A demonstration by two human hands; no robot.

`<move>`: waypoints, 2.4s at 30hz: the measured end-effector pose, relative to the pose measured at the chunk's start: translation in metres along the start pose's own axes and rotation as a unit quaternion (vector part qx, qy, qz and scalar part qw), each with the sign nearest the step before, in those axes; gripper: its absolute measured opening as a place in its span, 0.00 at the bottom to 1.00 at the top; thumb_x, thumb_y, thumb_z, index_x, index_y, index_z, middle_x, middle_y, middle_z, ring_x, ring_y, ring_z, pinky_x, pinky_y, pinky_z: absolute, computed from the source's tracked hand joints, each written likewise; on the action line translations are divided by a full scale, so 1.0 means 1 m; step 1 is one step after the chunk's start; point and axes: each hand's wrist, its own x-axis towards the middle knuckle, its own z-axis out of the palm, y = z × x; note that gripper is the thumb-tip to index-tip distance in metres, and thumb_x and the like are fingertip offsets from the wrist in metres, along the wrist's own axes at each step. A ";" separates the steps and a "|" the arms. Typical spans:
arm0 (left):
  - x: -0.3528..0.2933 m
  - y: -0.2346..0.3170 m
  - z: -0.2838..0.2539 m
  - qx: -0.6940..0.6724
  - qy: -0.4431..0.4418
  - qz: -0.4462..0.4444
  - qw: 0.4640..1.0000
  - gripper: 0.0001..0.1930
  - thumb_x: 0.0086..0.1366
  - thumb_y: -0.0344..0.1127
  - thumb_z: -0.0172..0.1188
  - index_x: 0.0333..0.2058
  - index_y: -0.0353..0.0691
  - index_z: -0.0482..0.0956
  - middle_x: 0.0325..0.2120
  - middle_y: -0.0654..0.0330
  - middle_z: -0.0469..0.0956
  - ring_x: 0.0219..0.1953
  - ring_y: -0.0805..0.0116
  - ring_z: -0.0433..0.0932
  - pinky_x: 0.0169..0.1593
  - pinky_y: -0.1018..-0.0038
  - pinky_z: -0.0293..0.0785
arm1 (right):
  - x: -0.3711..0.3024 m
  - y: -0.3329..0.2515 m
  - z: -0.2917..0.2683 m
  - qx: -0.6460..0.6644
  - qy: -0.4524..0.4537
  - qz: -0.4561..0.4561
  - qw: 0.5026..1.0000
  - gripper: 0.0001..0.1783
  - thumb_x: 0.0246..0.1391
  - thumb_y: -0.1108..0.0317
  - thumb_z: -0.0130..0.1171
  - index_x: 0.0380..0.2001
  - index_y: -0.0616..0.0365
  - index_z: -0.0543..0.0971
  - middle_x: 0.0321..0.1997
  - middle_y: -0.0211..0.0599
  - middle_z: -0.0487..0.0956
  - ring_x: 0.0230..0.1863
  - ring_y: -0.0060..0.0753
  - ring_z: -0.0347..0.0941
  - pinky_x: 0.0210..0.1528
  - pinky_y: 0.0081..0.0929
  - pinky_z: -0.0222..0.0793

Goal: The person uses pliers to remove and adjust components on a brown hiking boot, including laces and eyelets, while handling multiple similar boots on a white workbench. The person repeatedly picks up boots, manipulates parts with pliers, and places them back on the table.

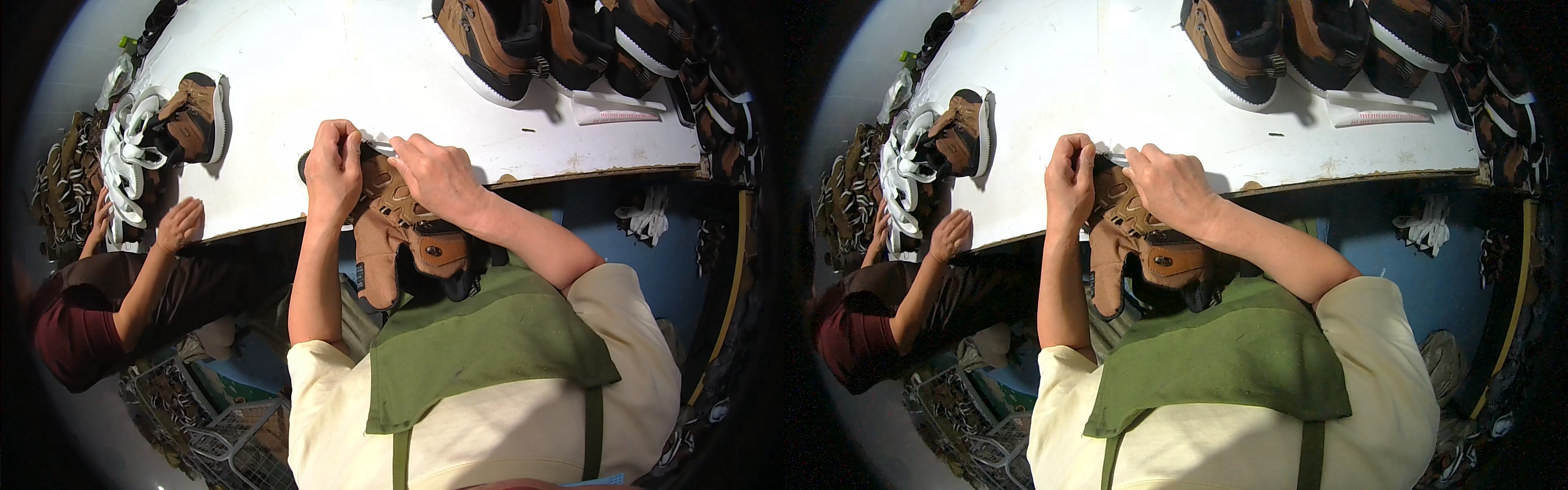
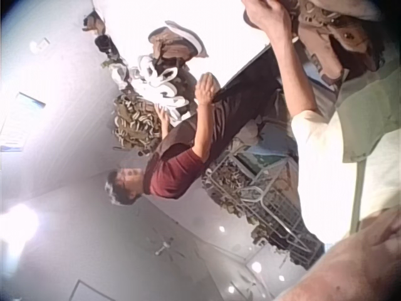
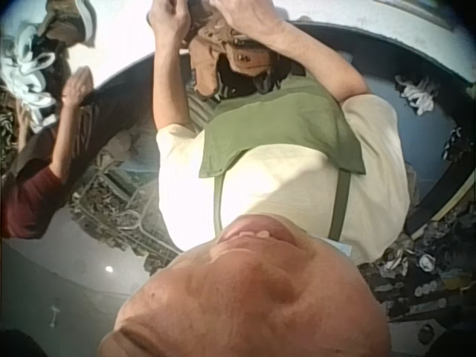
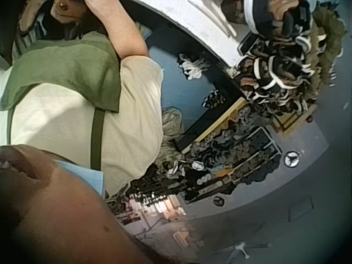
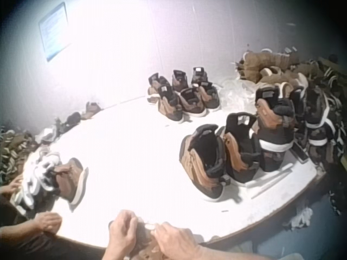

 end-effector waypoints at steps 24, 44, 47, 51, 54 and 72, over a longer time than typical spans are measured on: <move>0.000 -0.004 0.002 -0.029 0.011 0.010 0.999 0.03 0.65 0.26 0.54 0.33 0.34 0.71 0.27 0.58 0.71 0.24 0.70 0.70 0.31 0.75 0.69 | 0.007 -0.001 0.000 0.040 -0.005 -0.001 0.999 0.18 0.53 0.69 0.60 0.46 0.69 0.75 0.29 0.42 0.74 0.22 0.35 0.75 0.24 0.28 0.73; 0.000 -0.003 0.002 -0.023 0.012 0.006 1.000 0.02 0.65 0.26 0.54 0.34 0.33 0.71 0.28 0.57 0.71 0.25 0.70 0.69 0.31 0.75 0.69 | 0.003 0.006 0.000 0.061 0.012 -0.023 0.998 0.18 0.52 0.72 0.61 0.47 0.66 0.76 0.28 0.39 0.72 0.22 0.36 0.73 0.24 0.28 0.71; 0.001 -0.002 0.001 -0.027 0.013 0.002 1.000 0.03 0.65 0.27 0.53 0.34 0.34 0.71 0.27 0.58 0.71 0.24 0.71 0.69 0.31 0.75 0.69 | 0.003 0.006 0.000 0.063 0.026 -0.030 0.997 0.19 0.52 0.72 0.61 0.47 0.67 0.75 0.28 0.39 0.72 0.22 0.35 0.73 0.24 0.28 0.71; 0.001 -0.004 0.003 -0.061 0.021 -0.009 0.998 0.03 0.66 0.28 0.53 0.34 0.34 0.71 0.26 0.60 0.71 0.23 0.73 0.68 0.31 0.77 0.67 | 0.004 0.002 -0.004 0.061 0.023 -0.023 0.998 0.19 0.52 0.71 0.60 0.47 0.68 0.74 0.29 0.40 0.73 0.23 0.36 0.73 0.24 0.29 0.71; 0.001 -0.001 0.001 -0.051 0.013 -0.018 0.998 0.03 0.66 0.28 0.53 0.34 0.35 0.71 0.25 0.61 0.71 0.24 0.75 0.67 0.30 0.78 0.67 | 0.006 0.000 -0.004 0.045 0.008 -0.015 0.999 0.19 0.53 0.70 0.60 0.47 0.68 0.75 0.29 0.40 0.73 0.23 0.37 0.73 0.25 0.30 0.72; 0.000 -0.002 -0.001 -0.062 0.000 -0.004 0.998 0.03 0.66 0.27 0.53 0.33 0.33 0.71 0.26 0.60 0.70 0.25 0.73 0.68 0.32 0.77 0.68 | 0.019 -0.014 -0.006 -0.010 -0.003 -0.020 1.000 0.14 0.52 0.69 0.60 0.38 0.71 0.77 0.29 0.45 0.77 0.23 0.40 0.79 0.23 0.30 0.74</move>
